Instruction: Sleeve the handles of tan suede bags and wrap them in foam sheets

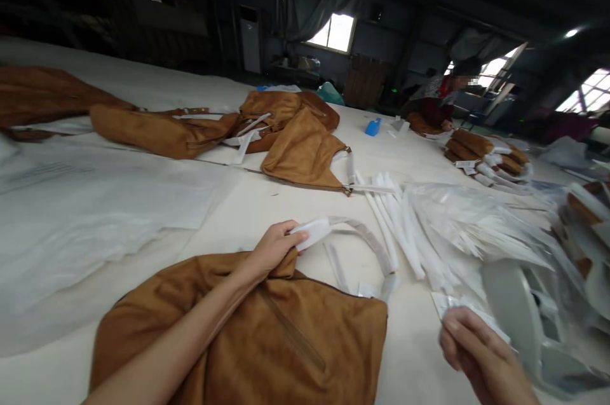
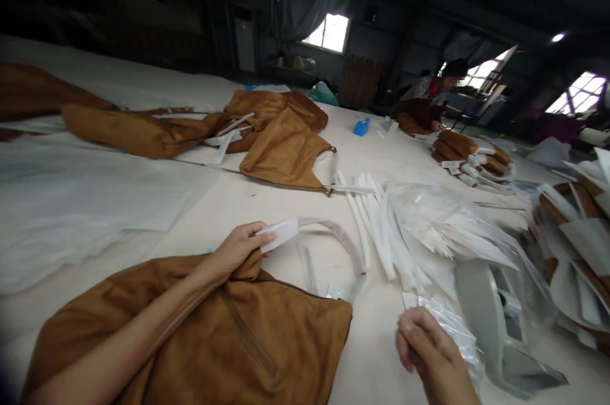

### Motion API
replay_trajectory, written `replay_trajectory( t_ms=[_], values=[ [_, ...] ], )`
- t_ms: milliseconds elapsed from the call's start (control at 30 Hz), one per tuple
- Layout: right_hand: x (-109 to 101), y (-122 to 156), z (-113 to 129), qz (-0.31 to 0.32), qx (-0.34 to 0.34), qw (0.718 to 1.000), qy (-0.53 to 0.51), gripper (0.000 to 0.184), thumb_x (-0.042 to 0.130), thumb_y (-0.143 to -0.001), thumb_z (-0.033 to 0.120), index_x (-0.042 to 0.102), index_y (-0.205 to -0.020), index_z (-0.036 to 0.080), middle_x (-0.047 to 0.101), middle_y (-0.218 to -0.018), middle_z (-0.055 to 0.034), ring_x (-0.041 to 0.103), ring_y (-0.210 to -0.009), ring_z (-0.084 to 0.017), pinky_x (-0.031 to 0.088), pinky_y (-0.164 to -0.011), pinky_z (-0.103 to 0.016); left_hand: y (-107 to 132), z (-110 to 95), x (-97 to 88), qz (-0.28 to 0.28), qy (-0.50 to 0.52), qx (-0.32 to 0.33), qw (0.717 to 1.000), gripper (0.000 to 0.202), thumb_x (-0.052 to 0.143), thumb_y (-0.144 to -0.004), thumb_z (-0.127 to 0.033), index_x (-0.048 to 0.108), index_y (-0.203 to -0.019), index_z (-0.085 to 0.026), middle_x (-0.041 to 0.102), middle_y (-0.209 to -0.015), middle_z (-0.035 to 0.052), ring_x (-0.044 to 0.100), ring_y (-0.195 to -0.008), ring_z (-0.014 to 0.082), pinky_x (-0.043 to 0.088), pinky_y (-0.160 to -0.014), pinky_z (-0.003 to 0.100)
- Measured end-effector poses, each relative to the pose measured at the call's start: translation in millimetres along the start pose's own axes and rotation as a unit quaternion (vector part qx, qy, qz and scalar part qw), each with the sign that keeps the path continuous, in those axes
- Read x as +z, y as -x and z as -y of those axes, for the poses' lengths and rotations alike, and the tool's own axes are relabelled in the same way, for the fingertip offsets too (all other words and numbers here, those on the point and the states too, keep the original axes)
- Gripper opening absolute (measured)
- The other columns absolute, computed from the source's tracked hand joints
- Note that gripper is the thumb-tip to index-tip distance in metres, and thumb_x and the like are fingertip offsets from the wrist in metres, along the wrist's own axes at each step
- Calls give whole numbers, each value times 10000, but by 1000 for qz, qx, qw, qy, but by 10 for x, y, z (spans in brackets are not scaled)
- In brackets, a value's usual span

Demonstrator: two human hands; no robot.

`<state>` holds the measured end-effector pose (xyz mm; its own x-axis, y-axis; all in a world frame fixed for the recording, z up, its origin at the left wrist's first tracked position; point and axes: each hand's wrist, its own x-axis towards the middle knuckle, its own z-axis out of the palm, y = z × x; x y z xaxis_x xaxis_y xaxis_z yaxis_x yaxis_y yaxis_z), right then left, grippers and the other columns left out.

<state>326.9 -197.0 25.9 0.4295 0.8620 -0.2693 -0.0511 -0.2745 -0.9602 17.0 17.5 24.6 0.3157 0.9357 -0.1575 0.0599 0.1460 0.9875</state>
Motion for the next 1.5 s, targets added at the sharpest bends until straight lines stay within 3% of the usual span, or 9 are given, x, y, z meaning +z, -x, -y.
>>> replay_trajectory(
  t_ms=[100,167,267,367,633,933,1167,1400,1500],
  values=[
    [914,-195,429,142,-72,987,-40,334,705,-814,501,563,-742,207,530,-570,25,418,-548,-107,344,-546,-237,16,29,-8,9,12,5,1000,399,725,-628,-525,573,-690,-161,559,-657,-14,537,-629,147,460,-592,248],
    [1387,-313,584,211,-112,968,-76,307,695,-840,464,546,-767,205,552,-584,31,443,-559,-100,342,-565,-231,8,53,-20,16,14,14,1000,395,719,-633,-521,567,-685,-160,556,-641,-14,524,-609,142,443,-575,243],
    [1855,-487,559,255,-127,953,-108,308,702,-840,442,528,-759,202,564,-570,41,443,-532,-91,328,-547,-227,-17,101,-43,25,13,28,999,383,699,-666,-516,565,-695,-158,554,-623,-14,508,-592,137,416,-566,239],
    [2087,-640,349,228,-101,963,-103,354,723,-810,456,507,-704,196,552,-537,47,414,-493,-79,308,-515,-221,-35,150,-58,30,11,36,999,376,682,-694,-516,564,-702,-159,552,-627,-14,500,-587,137,394,-554,238],
    [2228,-758,54,179,-67,976,-103,416,743,-766,506,489,-664,193,524,-511,56,386,-474,-73,294,-493,-217,-18,161,-68,49,-3,43,998,414,649,-720,-555,574,-709,-149,561,-618,-6,470,-581,136,341,-537,232],
    [2236,-793,18,189,-91,973,-96,385,716,-796,490,519,-665,187,533,-513,51,391,-477,-78,302,-500,-221,47,115,-59,59,18,54,997,443,656,-755,-600,572,-721,-166,551,-638,-27,492,-605,135,397,-570,228],
    [2166,-818,33,255,-119,955,-94,249,673,-830,415,600,-774,184,644,-703,2,509,-633,-116,403,-620,-243,66,136,-98,50,54,48,996,403,649,-801,-534,599,-711,-144,607,-627,2,525,-612,132,399,-619,224],
    [2398,-851,93,252,-123,952,-121,197,649,-811,381,595,-796,192,654,-636,6,570,-586,-141,409,-567,-255,116,91,-143,108,154,21,982,310,684,-826,-448,657,-818,-139,630,-652,9,552,-615,124,435,-626,211],
    [2466,-858,92,241,-153,950,-129,168,629,-833,361,598,-816,197,630,-596,30,538,-536,-125,420,-569,-254,99,89,-157,113,163,16,980,307,701,-825,-419,682,-956,-143,618,-650,-1,528,-593,109,421,-605,200]
  ],
)
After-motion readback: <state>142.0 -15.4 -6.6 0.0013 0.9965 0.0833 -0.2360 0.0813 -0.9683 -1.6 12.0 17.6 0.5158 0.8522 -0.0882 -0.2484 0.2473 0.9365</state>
